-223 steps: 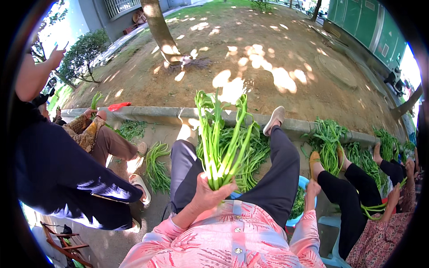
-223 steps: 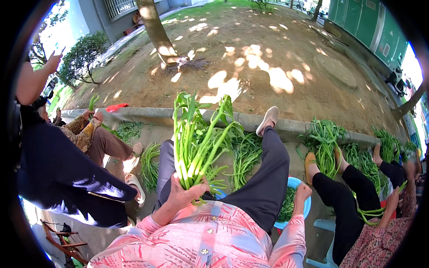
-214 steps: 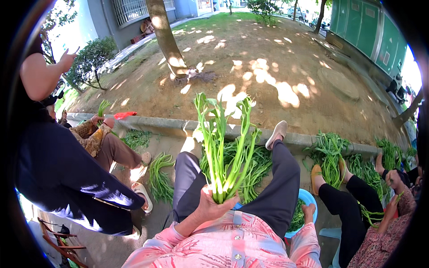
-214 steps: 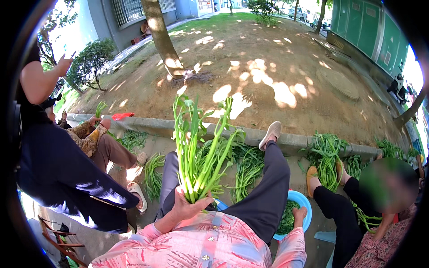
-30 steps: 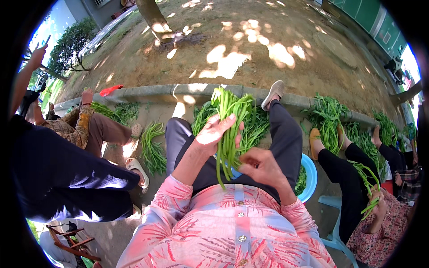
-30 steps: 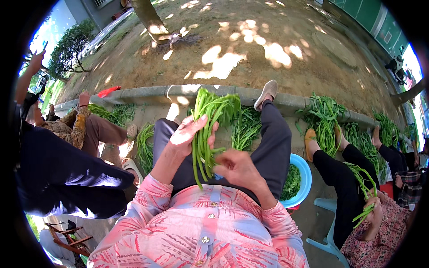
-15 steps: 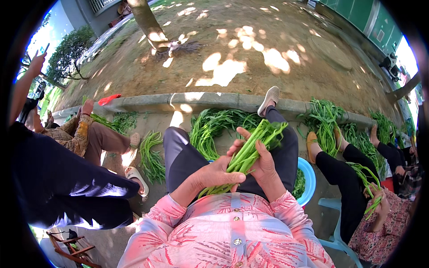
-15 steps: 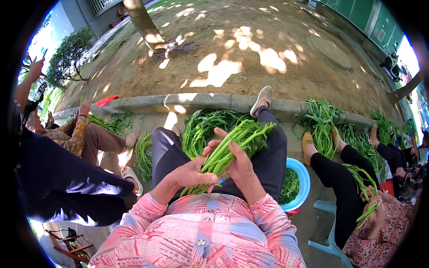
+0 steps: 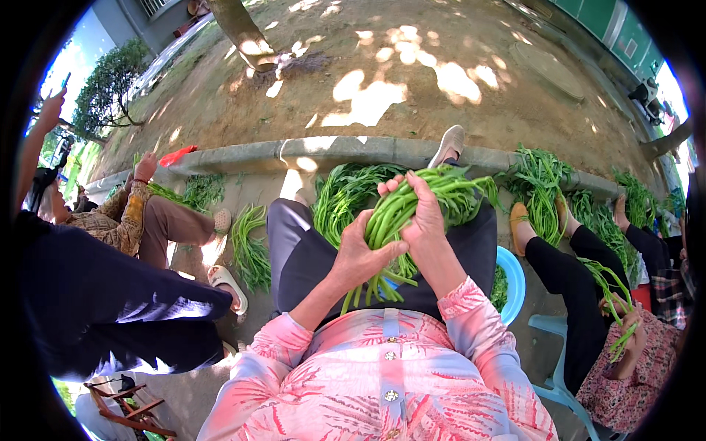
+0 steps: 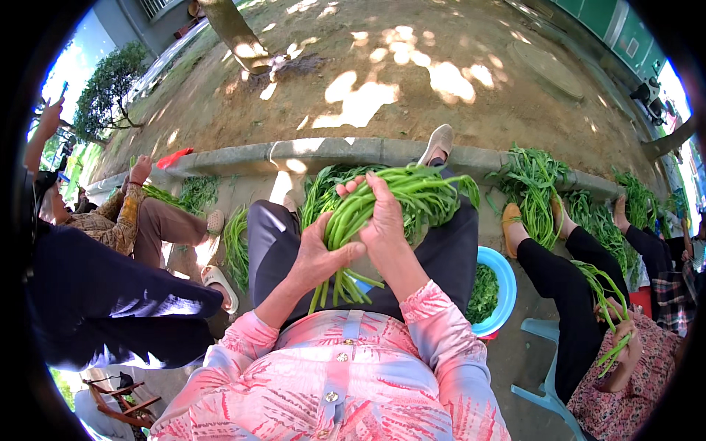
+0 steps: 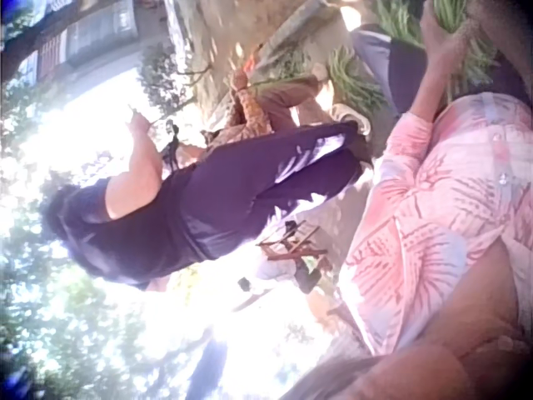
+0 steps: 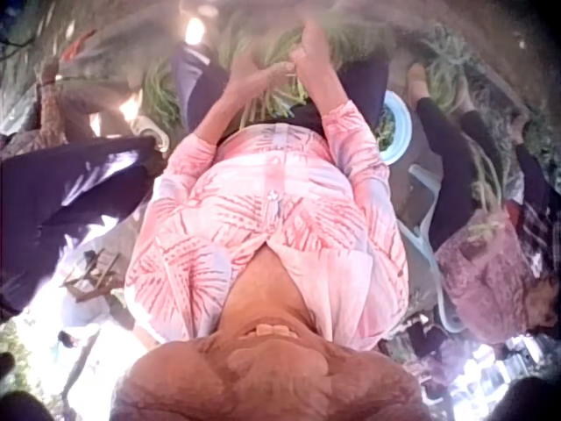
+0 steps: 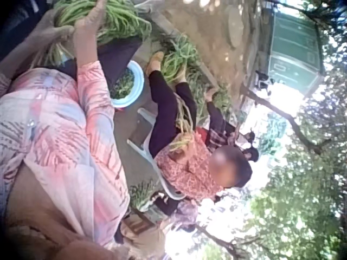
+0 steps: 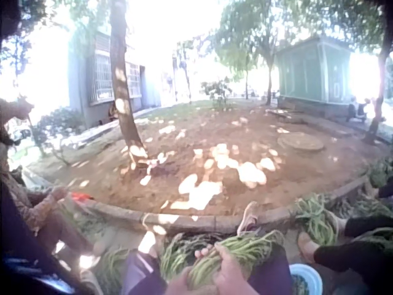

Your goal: The person is picking leaves and stems from bunches of water spinach by hand and placing them into a blue plastic bucket.

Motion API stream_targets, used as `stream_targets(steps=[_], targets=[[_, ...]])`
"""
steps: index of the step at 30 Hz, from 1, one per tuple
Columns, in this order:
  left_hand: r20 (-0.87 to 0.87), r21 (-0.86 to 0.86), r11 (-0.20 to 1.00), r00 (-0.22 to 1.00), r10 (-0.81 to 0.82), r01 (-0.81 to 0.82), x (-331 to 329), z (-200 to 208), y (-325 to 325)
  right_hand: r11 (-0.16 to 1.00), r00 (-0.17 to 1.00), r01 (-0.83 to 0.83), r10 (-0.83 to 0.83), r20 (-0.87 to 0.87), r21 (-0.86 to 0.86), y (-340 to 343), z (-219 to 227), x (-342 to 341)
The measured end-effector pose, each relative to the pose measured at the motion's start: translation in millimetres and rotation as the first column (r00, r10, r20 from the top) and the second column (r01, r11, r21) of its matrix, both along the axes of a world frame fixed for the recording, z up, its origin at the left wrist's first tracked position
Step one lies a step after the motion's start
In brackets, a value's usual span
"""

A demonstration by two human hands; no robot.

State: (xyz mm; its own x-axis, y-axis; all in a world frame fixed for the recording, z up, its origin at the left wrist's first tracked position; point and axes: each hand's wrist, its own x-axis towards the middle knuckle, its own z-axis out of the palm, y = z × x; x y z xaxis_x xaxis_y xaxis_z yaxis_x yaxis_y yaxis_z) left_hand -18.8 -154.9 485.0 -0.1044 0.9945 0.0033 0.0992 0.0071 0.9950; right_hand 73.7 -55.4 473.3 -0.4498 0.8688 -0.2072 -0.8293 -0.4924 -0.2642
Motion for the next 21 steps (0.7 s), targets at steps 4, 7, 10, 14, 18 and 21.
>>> stream_targets(steps=[4, 7, 10, 14, 18, 21], targets=[[0.313, -0.146, 0.989, 0.949, 0.042, 0.004, -7.8, -13.6, 15.8, 0.991, 0.992, -0.125, 0.124, 0.014, 0.047, 18.0, -9.1, -13.3], [0.444, -0.241, 0.97, 0.883, 0.149, -0.042, -18.9, -18.3, 24.8, 0.973, 0.97, -0.204, 0.187, 0.155, 0.104, 24.2, -19.6, -15.9], [0.491, -0.367, 0.924, 0.821, 0.292, -0.109, -38.8, -16.7, 41.3, 0.908, 0.902, -0.331, 0.224, 0.37, 0.256, 31.5, -44.0, -6.5], [0.448, -0.36, 0.909, 0.815, 0.367, -0.211, -82.3, -19.0, 69.4, 0.915, 0.735, -0.403, 0.307, 0.605, 0.025, 43.0, -92.3, 32.9], [0.426, -0.333, 0.895, 0.8, 0.423, -0.296, -109.7, -33.8, 86.6, 0.981, 0.848, -0.126, 0.182, 0.498, -0.145, 43.4, -150.3, 71.6], [0.494, -0.286, 0.903, 0.759, 0.425, -0.32, -131.6, -48.2, 96.3, 0.979, 0.876, -0.042, 0.133, 0.463, -0.202, 41.2, -158.8, 81.2]])
